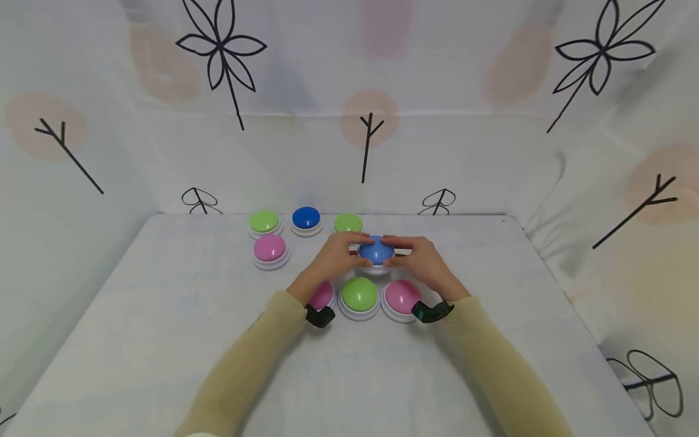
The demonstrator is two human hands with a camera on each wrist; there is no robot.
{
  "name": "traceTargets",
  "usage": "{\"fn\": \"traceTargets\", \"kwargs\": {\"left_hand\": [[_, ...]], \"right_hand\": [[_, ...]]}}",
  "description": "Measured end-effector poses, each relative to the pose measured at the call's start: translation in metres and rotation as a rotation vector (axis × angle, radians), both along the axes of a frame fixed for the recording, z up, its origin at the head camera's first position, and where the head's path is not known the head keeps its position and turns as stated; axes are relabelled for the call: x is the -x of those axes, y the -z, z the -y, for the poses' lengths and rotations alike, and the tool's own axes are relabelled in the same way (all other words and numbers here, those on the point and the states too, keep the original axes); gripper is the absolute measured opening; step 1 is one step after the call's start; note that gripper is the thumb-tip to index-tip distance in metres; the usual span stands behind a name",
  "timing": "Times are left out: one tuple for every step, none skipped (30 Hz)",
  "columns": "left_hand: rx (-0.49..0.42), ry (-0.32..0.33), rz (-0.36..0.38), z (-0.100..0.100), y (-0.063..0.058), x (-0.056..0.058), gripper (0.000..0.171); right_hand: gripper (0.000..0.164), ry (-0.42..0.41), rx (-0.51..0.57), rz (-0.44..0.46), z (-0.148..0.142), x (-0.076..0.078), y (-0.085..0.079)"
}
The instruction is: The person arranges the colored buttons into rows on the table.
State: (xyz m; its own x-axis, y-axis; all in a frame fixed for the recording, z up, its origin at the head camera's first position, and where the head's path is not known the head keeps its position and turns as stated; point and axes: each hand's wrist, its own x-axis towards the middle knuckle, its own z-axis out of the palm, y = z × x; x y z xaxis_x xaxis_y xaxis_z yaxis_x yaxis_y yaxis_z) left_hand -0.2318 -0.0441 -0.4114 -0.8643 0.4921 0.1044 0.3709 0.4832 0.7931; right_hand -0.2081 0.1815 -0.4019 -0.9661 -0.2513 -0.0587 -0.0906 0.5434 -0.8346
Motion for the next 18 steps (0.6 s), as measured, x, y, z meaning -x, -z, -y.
{"fn": "traceTargets", "kwargs": {"left_hand": [[0.006,0.003,-0.002,-0.004,0.000,-0.001,0.049],[0.013,0.005,-0.001,-0.008,0.000,-0.002,0.049],[0.021,0.005,-0.001,-0.012,0.001,-0.003,0.049],[0.032,0.006,-0.007,-0.016,0.001,-0.003,0.049],[0.040,0.007,-0.013,-0.019,0.002,-0.004,0.049],[0.048,0.006,-0.019,-0.023,0.002,-0.004,0.049],[0.057,0.004,-0.023,-0.027,0.003,-0.004,0.049],[0.063,0.003,-0.025,-0.030,0.004,-0.004,0.049],[0.068,0.002,-0.028,-0.034,0.005,-0.004,0.049],[0.072,0.000,-0.028,-0.038,0.006,-0.004,0.049],[0.074,-0.001,-0.025,-0.042,0.006,-0.004,0.049],[0.078,-0.003,-0.021,-0.046,0.006,-0.004,0.049],[0.079,-0.003,-0.016,-0.050,0.006,-0.004,0.049],[0.080,-0.003,-0.012,-0.055,0.005,-0.005,0.049],[0.083,-0.003,-0.011,-0.059,0.005,-0.005,0.049],[0.086,-0.001,-0.011,-0.064,0.005,-0.005,0.049],[0.088,0.004,-0.015,-0.068,0.005,-0.005,0.049],[0.091,0.008,-0.018,-0.073,0.006,-0.005,0.049]], "right_hand": [[0.049,0.003,-0.004,0.000,-0.004,-0.001,0.000],[0.049,0.006,-0.007,0.001,-0.007,-0.002,0.001],[0.049,0.007,-0.009,0.001,-0.011,-0.003,0.001],[0.049,0.007,-0.009,0.002,-0.015,-0.003,0.002],[0.049,0.008,-0.007,0.002,-0.018,-0.004,0.004],[0.048,0.011,0.000,0.004,-0.022,-0.005,0.005],[0.048,0.012,0.004,0.007,-0.025,-0.005,0.006],[0.048,0.014,0.006,0.010,-0.029,-0.006,0.007],[0.049,0.016,0.008,0.012,-0.032,-0.006,0.008],[0.049,0.025,0.010,0.017,-0.036,-0.007,0.009],[0.049,0.033,0.009,0.021,-0.039,-0.007,0.010],[0.048,0.042,0.010,0.022,-0.043,-0.008,0.010],[0.048,0.050,0.005,0.024,-0.047,-0.009,0.011],[0.048,0.059,0.003,0.024,-0.051,-0.010,0.012],[0.048,0.066,0.005,0.024,-0.055,-0.011,0.012],[0.047,0.076,0.007,0.025,-0.059,-0.012,0.013],[0.047,0.080,0.005,0.022,-0.063,-0.013,0.013],[0.048,0.084,0.000,0.018,-0.067,-0.014,0.014]]}}
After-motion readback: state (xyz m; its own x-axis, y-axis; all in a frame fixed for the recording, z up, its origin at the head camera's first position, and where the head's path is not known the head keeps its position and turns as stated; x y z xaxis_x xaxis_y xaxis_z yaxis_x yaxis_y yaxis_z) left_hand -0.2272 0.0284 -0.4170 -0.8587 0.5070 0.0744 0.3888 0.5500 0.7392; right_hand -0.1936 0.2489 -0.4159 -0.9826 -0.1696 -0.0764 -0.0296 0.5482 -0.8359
